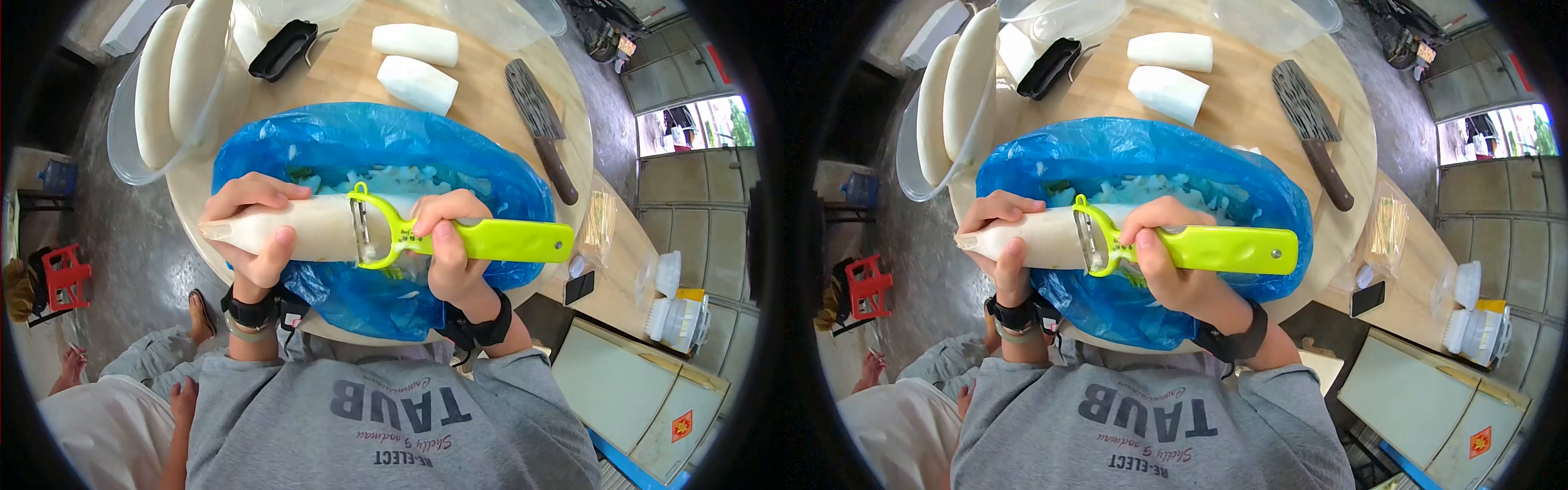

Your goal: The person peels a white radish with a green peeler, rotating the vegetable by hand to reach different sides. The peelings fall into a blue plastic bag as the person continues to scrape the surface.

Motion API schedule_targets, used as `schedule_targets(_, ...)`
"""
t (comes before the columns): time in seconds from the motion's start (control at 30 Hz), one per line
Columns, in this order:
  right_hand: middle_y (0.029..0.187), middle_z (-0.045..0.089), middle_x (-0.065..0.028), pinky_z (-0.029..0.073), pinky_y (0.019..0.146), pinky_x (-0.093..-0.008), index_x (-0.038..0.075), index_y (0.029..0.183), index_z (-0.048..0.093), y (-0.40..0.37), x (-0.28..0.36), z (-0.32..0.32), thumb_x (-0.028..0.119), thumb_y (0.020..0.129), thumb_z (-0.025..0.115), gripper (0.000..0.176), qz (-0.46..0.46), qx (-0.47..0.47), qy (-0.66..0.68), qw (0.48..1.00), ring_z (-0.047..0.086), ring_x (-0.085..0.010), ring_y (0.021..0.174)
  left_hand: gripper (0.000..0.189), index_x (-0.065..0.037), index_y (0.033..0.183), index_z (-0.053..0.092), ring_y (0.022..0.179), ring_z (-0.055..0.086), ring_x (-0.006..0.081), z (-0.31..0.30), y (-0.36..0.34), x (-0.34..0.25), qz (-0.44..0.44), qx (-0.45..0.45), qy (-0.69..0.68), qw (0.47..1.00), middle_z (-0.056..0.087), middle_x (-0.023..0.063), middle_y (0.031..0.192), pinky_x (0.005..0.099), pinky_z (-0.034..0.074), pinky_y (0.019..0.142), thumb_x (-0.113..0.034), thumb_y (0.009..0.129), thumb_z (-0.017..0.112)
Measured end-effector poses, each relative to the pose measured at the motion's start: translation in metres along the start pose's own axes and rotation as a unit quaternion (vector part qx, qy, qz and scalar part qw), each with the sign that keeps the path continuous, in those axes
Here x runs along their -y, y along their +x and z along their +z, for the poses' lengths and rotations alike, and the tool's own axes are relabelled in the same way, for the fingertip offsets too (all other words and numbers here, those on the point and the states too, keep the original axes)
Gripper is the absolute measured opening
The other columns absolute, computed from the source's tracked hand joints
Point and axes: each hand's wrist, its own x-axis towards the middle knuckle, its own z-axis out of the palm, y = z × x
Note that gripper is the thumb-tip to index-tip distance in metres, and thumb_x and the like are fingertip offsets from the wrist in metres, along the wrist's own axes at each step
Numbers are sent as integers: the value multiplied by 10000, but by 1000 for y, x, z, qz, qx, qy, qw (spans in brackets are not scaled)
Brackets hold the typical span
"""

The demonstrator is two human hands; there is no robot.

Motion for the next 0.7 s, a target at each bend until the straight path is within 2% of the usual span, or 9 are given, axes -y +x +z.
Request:
schedule_targets(0.03,694,539,-61,405,548,-212,9,754,532,0,-3,0,70,793,437,119,-34,10,-13,999,510,-109,597,277,13,772,519,656,588,203,0,0,1,1,-2,-2,1000,605,179,723,255,454,588,-206,653,642)
schedule_targets(0.13,652,519,-55,382,515,-214,9,728,516,0,-8,-2,71,782,427,121,-33,-35,-12,999,477,-101,557,273,13,772,520,656,588,203,1,0,1,-3,-8,-6,1000,605,179,723,255,454,588,-200,653,642)
schedule_targets(0.27,601,471,-38,314,431,-220,29,675,468,0,-10,-11,131,789,397,169,35,-155,15,987,384,-99,461,267,13,768,523,652,589,203,1,0,0,-3,-7,-9,1000,605,179,723,255,456,586,-195,651,643)
schedule_targets(0.4,606,474,-52,317,405,-216,32,727,465,6,-6,-10,182,790,408,172,-46,-152,139,977,391,-67,453,275,15,762,524,642,592,202,0,0,0,4,-6,-5,1000,604,178,715,251,458,570,-201,641,645)
schedule_targets(0.5,623,485,-47,339,420,-208,32,731,467,1,3,-2,177,806,404,175,29,-146,89,985,421,-65,473,280,15,759,524,632,593,202,0,1,-1,14,3,-1,1000,604,179,706,250,460,559,-204,633,646)
schedule_targets(0.63,682,522,-51,369,473,-194,11,765,504,1,12,12,123,821,421,150,76,-44,54,995,458,-73,508,279,13,753,524,622,592,201,0,1,-1,26,10,-7,1000,604,183,699,249,462,554,-203,628,647)
schedule_targets(0.7,691,524,-53,364,479,-192,11,741,515,1,4,9,112,818,429,153,31,-43,14,999,462,-72,534,279,13,751,524,620,592,202,0,1,-1,28,9,-6,1000,604,185,697,248,462,552,-203,626,648)
